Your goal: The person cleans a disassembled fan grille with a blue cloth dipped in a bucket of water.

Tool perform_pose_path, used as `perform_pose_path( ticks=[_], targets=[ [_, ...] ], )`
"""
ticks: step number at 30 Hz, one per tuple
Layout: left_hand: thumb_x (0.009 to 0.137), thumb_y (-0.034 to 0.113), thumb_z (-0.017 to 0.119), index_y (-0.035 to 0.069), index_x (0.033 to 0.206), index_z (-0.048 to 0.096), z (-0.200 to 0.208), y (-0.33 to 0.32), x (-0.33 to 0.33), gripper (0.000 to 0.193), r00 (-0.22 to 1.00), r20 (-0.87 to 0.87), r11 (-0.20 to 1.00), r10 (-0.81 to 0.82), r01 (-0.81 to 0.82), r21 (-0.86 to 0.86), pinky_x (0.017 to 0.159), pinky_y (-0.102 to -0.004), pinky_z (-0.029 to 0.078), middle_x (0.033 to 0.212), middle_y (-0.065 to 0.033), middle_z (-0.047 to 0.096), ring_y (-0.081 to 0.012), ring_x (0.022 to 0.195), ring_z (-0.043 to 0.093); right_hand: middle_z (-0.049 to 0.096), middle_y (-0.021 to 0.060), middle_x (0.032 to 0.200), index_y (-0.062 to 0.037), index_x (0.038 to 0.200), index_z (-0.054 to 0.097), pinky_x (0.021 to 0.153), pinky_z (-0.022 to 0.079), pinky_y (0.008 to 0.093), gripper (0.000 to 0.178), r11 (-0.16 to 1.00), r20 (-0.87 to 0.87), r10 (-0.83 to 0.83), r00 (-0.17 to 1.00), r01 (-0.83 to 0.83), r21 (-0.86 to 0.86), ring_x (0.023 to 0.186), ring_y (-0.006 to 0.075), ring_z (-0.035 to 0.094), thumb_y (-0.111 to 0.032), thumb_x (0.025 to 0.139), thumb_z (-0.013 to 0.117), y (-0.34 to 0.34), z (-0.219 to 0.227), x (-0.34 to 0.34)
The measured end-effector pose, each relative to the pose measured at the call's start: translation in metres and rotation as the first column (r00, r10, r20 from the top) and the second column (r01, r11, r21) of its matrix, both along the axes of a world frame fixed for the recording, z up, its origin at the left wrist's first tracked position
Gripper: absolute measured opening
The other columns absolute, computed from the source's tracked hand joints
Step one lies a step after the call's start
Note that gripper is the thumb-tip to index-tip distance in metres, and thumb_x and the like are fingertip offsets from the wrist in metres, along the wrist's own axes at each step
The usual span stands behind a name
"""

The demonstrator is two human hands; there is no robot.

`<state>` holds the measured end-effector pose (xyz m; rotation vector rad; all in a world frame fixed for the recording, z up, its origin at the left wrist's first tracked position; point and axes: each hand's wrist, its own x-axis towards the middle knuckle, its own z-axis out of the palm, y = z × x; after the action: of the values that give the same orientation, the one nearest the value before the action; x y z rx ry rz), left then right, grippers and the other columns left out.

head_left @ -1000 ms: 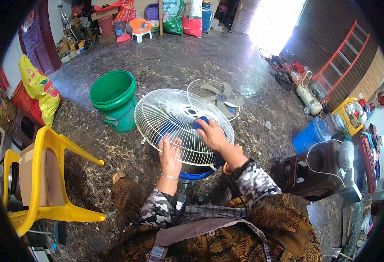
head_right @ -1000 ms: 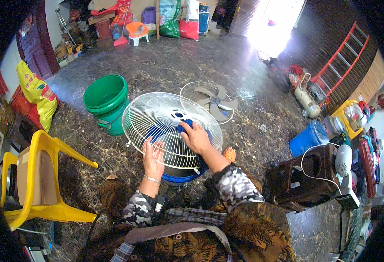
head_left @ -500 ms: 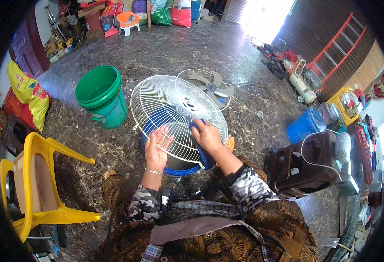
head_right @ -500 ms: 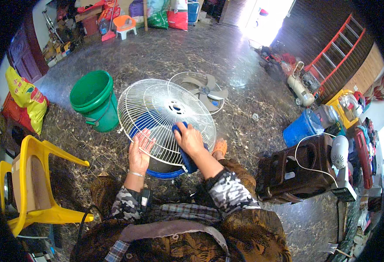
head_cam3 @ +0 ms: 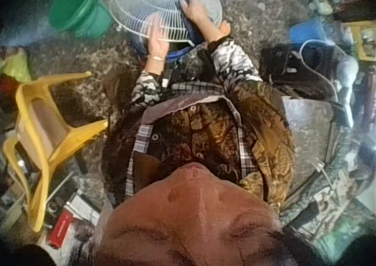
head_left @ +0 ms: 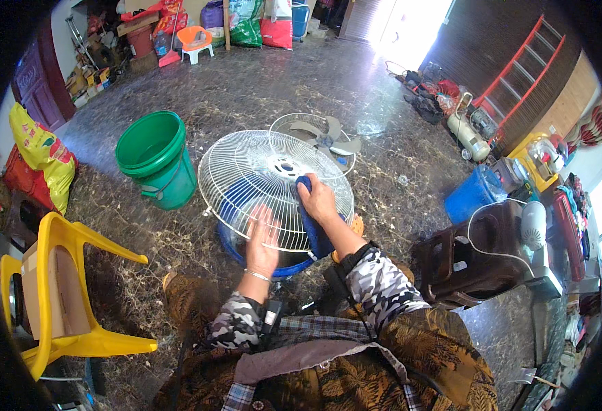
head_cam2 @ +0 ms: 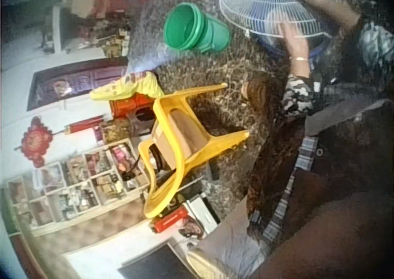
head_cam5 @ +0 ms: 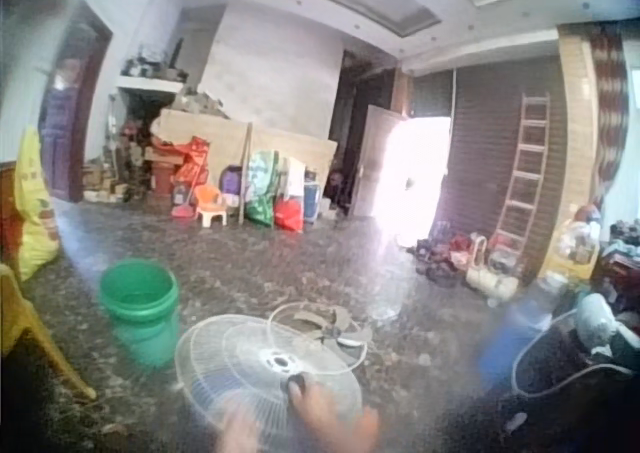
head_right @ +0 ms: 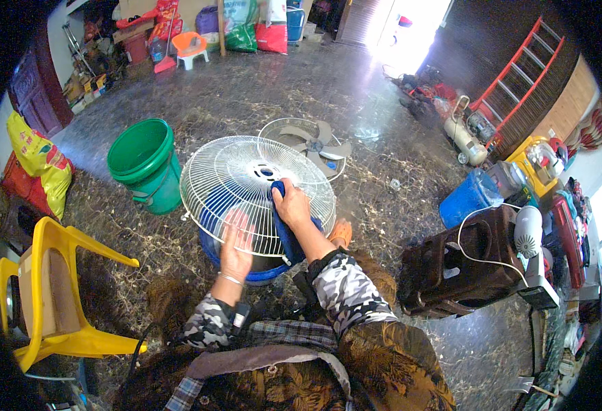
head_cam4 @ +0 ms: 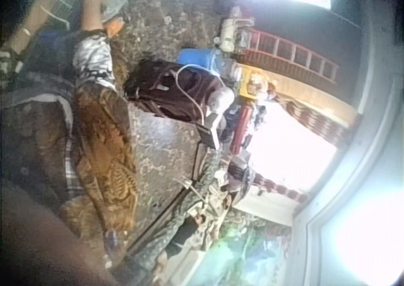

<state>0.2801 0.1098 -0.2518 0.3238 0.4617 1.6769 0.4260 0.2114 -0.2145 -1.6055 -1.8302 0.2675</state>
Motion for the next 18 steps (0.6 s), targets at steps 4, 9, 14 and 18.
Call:
perform_pose_path(
  ticks=[4, 9, 14, 18],
  targets=[
    [0.094, 0.02, 0.051, 0.014, 0.14, 0.031, -0.018, -0.013, 0.019, 0.05, 0.987, 0.072, 0.988, -0.143, 0.147, -0.043, 0.105, -0.0401, 0.035, 0.138, -0.0159, 0.042, -0.0273, 0.128, 0.04, 0.06, 0.0264, 0.086, -0.0104, 0.11, 0.052, 0.066, 0.049, 0.0514, 0.035, 0.999, 0.148, 0.037, 0.988, -0.037, 0.0, 0.076, 0.044, 0.061, -0.033, 0.084, 0.057, -0.013, 0.008, -0.018],
    [0.093, 0.008, 0.05, 0.007, 0.136, 0.038, -0.018, -0.006, 0.01, 0.044, 0.995, 0.075, 0.998, -0.061, 0.061, -0.008, 0.093, -0.0324, 0.045, 0.121, -0.0103, 0.052, -0.0188, 0.11, 0.052, 0.053, 0.0215, 0.087, -0.0125, 0.113, 0.049, 0.056, 0.05, 0.049, 0.036, 0.955, 0.252, 0.27, 0.929, -0.292, 0.05, 0.068, 0.0409, 0.06, -0.029, 0.082, 0.059, -0.088, 0.03, -0.035],
    [0.092, 0.004, 0.05, 0.008, 0.136, 0.039, 0.0, -0.004, 0.013, 0.045, 0.988, 0.11, 0.993, -0.105, 0.11, -0.047, 0.093, -0.0334, 0.045, 0.123, -0.0125, 0.051, -0.0214, 0.109, 0.053, 0.054, 0.021, 0.084, -0.012, 0.113, 0.049, 0.056, 0.05, 0.0472, 0.036, 0.968, 0.277, 0.195, 0.941, -0.231, 0.102, 0.068, 0.0384, 0.061, -0.028, 0.083, 0.059, -0.088, 0.027, -0.027],
    [0.092, 0.008, 0.052, 0.009, 0.137, 0.037, 0.014, -0.006, 0.012, 0.047, 0.988, 0.076, 0.988, -0.134, 0.139, -0.063, 0.099, -0.0393, 0.041, 0.128, -0.0189, 0.048, -0.0269, 0.117, 0.049, 0.058, 0.024, 0.085, -0.0093, 0.108, 0.047, 0.056, 0.049, 0.0476, 0.033, 1.0, 0.322, -0.004, 0.947, 0.001, 0.009, 0.069, 0.0384, 0.062, -0.029, 0.083, 0.058, -0.037, 0.029, -0.026]
  ],
)
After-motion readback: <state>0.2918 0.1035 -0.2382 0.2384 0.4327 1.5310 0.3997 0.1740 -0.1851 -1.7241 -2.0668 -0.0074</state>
